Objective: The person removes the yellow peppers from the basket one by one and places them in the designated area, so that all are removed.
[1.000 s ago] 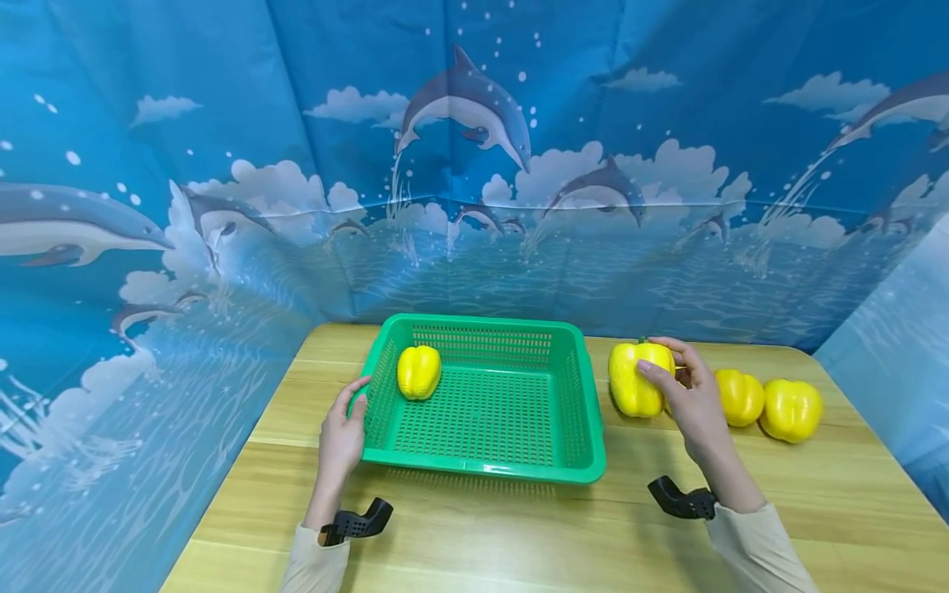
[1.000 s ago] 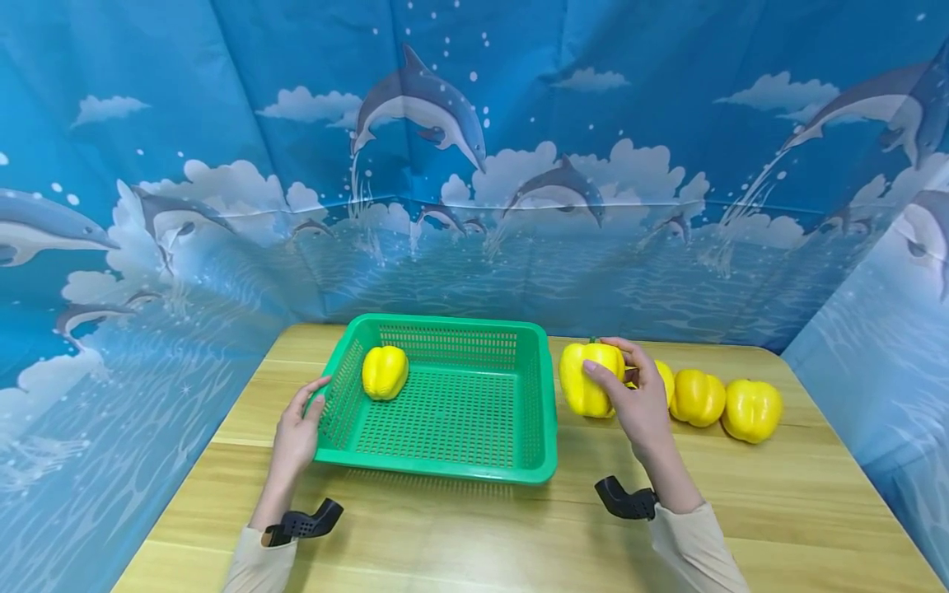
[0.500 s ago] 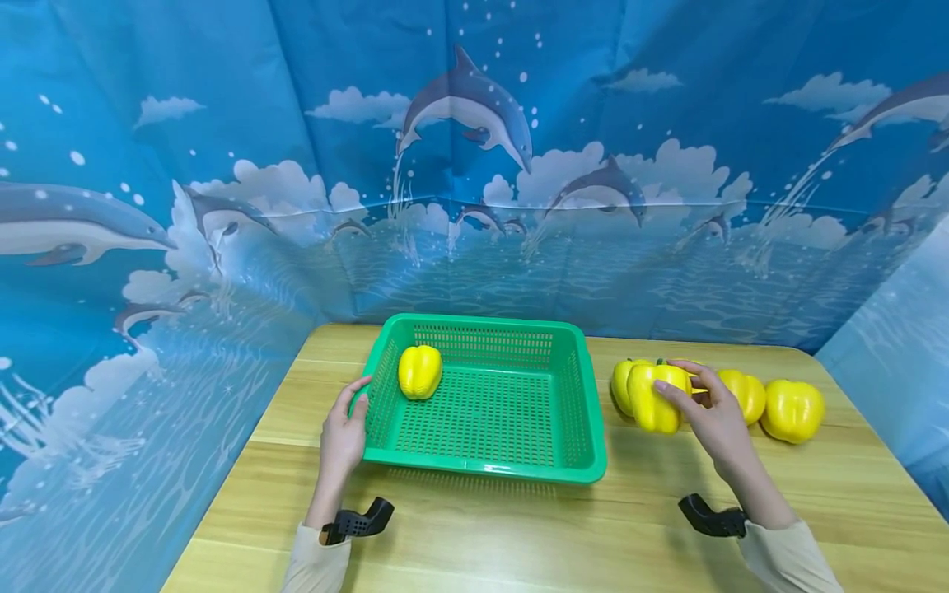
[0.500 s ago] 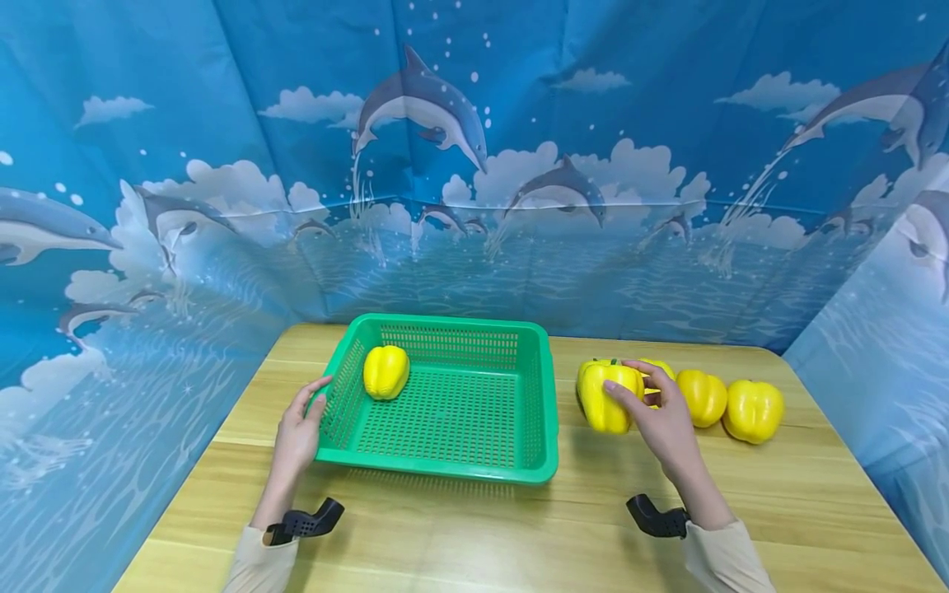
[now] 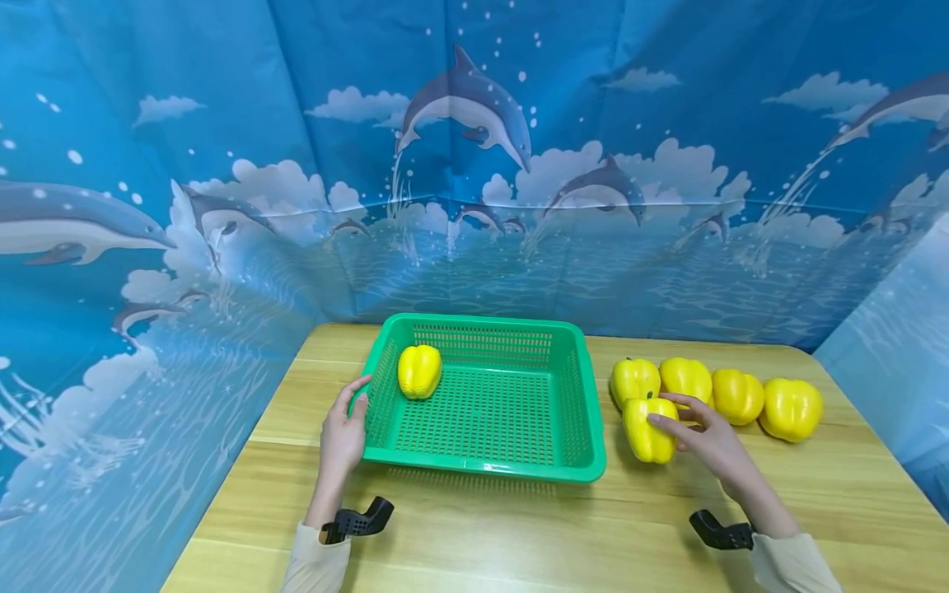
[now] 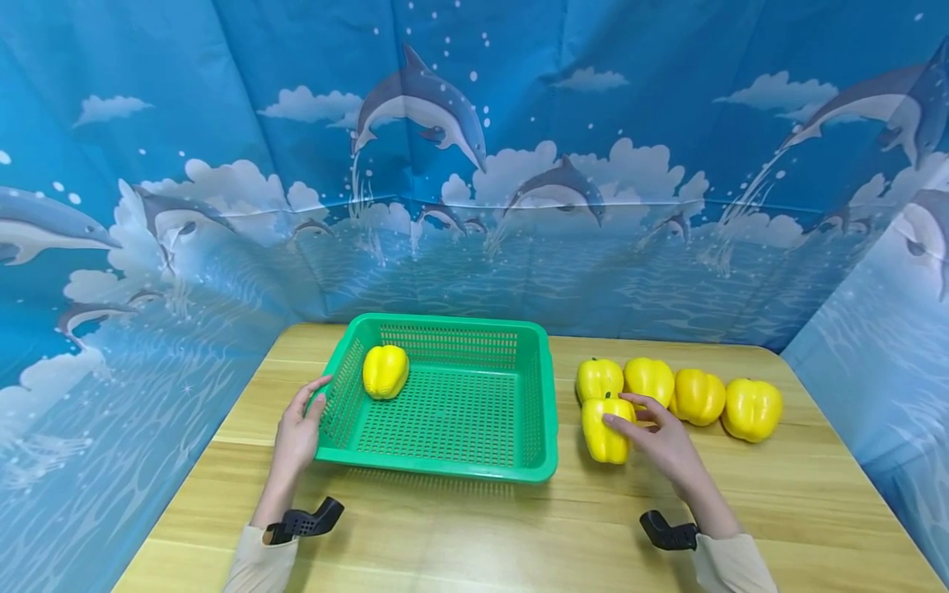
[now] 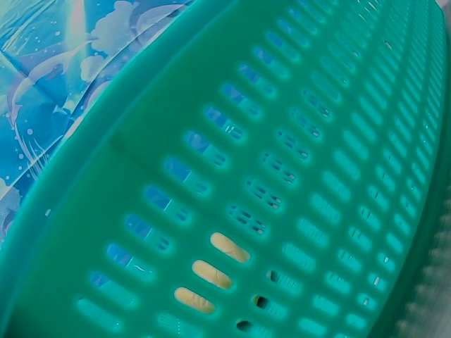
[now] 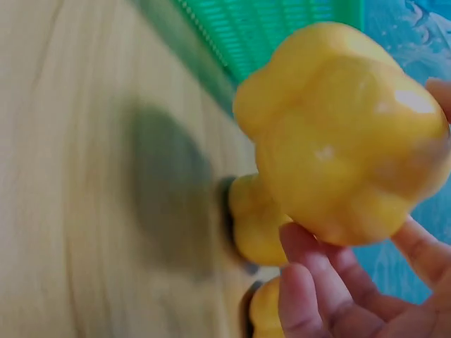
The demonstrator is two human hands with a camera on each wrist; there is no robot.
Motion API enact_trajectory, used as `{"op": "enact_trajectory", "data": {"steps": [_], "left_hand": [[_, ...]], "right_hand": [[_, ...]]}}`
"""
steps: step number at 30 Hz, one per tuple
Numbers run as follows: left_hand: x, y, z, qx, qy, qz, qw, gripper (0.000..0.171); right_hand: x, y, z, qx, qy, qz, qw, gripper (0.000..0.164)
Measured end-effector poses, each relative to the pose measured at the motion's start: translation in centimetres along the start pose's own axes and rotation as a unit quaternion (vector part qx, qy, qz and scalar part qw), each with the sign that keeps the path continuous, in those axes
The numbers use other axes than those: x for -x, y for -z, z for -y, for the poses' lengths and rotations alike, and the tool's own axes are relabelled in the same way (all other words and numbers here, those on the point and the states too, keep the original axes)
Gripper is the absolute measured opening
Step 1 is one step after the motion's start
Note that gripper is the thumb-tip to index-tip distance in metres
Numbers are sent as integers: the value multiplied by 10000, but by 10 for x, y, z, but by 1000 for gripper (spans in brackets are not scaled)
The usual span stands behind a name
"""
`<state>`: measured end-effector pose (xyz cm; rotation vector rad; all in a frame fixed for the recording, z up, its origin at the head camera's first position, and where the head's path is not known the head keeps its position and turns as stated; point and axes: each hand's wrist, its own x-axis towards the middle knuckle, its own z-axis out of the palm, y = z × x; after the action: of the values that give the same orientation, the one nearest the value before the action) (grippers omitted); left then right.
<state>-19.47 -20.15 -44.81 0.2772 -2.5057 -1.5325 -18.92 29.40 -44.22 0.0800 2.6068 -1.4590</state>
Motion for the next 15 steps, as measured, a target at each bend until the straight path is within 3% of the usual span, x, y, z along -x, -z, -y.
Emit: {"op": "enact_trajectory", "data": {"steps": [7, 15], "left_hand": [[0, 0, -1, -54, -50, -20, 10000, 35], [0, 1, -1, -31, -42, -19, 10000, 35]], "right_hand": [[-1, 0, -14, 44, -141, 419, 9990, 73], [-3, 2, -27, 26, -236, 575, 9981, 76]]}}
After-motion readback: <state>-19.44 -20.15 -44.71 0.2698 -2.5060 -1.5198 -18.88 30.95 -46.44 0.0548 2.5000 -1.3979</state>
